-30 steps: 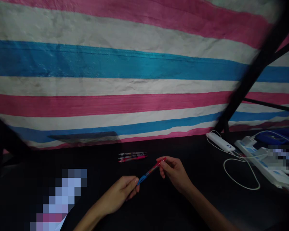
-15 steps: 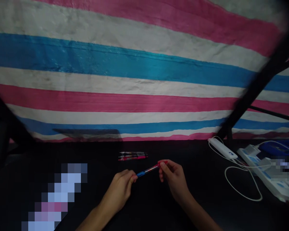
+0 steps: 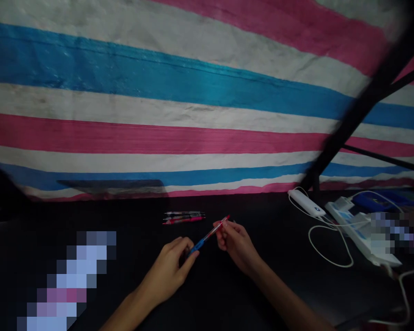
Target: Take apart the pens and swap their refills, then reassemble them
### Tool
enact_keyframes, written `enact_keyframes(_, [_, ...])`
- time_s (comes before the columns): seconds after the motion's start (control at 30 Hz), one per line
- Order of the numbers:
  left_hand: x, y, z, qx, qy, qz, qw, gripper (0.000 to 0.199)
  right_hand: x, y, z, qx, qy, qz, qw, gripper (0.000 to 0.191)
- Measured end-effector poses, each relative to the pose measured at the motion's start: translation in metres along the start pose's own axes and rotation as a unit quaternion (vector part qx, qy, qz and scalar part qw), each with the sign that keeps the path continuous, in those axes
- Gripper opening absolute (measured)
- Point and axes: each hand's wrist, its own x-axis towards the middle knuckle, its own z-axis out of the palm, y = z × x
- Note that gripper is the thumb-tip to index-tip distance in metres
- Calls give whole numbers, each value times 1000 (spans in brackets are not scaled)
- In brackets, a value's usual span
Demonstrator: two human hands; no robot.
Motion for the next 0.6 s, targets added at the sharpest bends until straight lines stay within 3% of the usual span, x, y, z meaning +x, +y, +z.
enact_keyframes(0.17, [1, 3, 1, -71, -47, 2, 996, 26, -4, 1, 3, -59, -10, -41, 997, 27])
enact_keyframes(0.3, [2, 1, -1, -121, -78, -42, 989, 33, -5, 2, 2, -116, 2, -63, 991, 25])
enact_keyframes(0.43, [2, 1, -1, -62, -28, -26, 997, 32, -8, 2, 4, -154, 20, -91, 984, 26])
enact_keyframes(0.6, [-1, 6, 3, 31, 19, 12, 999, 30, -13, 2, 7, -144, 43, -74, 986, 31])
